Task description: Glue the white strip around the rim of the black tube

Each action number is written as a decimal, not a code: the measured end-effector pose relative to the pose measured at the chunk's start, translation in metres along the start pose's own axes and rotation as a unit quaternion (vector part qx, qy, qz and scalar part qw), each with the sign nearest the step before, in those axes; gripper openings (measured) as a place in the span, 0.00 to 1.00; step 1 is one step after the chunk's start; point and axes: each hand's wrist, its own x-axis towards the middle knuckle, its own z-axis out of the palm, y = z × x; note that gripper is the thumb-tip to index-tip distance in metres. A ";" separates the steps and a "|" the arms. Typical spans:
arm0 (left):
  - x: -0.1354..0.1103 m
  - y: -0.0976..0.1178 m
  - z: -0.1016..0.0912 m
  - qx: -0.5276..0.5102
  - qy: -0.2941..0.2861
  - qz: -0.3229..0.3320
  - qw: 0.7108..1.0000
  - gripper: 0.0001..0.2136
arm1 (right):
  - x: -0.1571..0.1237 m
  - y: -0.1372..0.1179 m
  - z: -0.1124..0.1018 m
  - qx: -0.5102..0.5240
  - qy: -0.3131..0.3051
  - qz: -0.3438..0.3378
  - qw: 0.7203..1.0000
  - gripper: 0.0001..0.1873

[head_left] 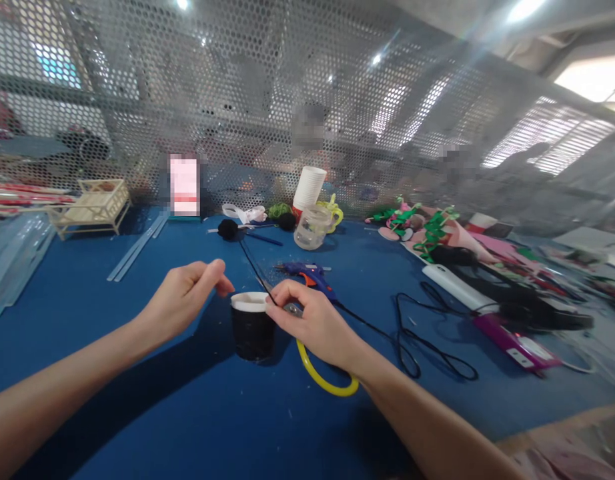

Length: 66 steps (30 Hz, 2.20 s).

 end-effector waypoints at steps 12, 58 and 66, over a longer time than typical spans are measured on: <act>-0.017 0.012 0.017 -0.039 -0.149 0.053 0.987 0.08 | -0.002 -0.009 0.007 -0.048 0.013 -0.033 0.998 0.10; 0.000 -0.018 0.015 -0.235 -0.148 0.025 0.960 0.08 | -0.010 -0.004 -0.030 0.020 0.047 0.143 0.988 0.11; -0.003 -0.021 0.018 -0.235 -0.140 0.007 0.962 0.06 | -0.023 0.002 -0.015 -0.103 0.063 0.082 0.989 0.11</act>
